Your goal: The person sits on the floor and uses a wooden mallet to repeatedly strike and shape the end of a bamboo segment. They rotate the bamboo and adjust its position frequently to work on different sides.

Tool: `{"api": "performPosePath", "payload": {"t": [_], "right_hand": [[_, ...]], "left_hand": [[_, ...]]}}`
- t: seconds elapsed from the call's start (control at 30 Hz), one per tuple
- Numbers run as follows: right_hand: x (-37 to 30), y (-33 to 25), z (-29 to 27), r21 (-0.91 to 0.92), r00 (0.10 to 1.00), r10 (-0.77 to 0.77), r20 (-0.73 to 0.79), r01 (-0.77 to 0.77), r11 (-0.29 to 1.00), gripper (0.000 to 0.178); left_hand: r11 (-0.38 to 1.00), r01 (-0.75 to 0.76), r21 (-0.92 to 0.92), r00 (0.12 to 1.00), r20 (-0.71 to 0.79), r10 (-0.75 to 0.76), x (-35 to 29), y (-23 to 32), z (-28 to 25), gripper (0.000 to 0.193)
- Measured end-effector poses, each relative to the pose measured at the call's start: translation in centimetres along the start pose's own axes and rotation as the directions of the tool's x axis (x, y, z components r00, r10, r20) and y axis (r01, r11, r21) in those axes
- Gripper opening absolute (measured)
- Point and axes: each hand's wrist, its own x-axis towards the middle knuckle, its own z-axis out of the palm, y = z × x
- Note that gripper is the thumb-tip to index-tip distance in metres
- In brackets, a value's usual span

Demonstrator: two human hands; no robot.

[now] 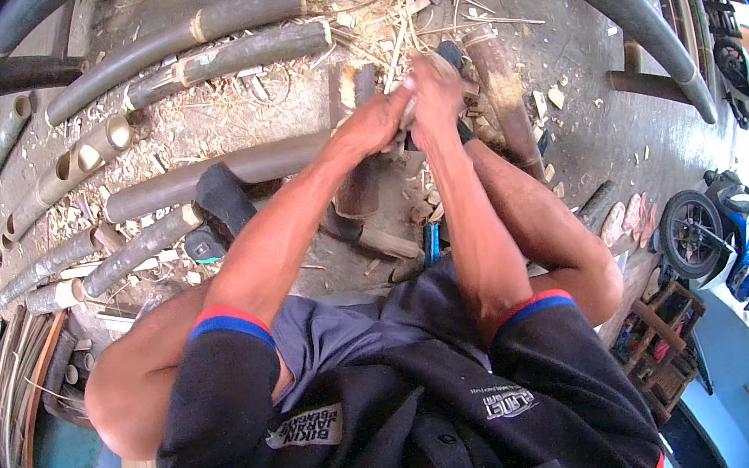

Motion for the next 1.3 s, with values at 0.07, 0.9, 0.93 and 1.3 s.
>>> {"api": "performPosePath", "payload": {"t": [0.07,0.9,0.93,1.3], "right_hand": [[-2.9,1.2,-2.4,0.200,0.981,0.044,-0.191,-0.005,0.980,0.016],[-5.6,1.7,11.2,-0.482,0.448,0.252,0.858,0.528,0.699,0.047],[-3.8,-0.6,9.4,-0.599,0.609,0.256,0.750,0.462,0.654,0.047],[-10.3,-8.8,-9.0,-0.720,0.680,-0.236,0.694,0.654,-0.232,0.048]], "left_hand": [[0.970,0.011,0.241,0.984,0.169,-0.053,-0.4,1.3,0.3,0.109],[0.883,-0.263,-0.388,0.683,-0.721,-0.113,-7.8,-3.9,4.2,0.068],[0.907,-0.210,-0.364,0.746,-0.659,-0.092,-6.9,-3.5,3.4,0.068],[0.800,-0.209,0.563,0.977,0.081,0.198,-7.2,15.2,-1.8,0.108]]}}
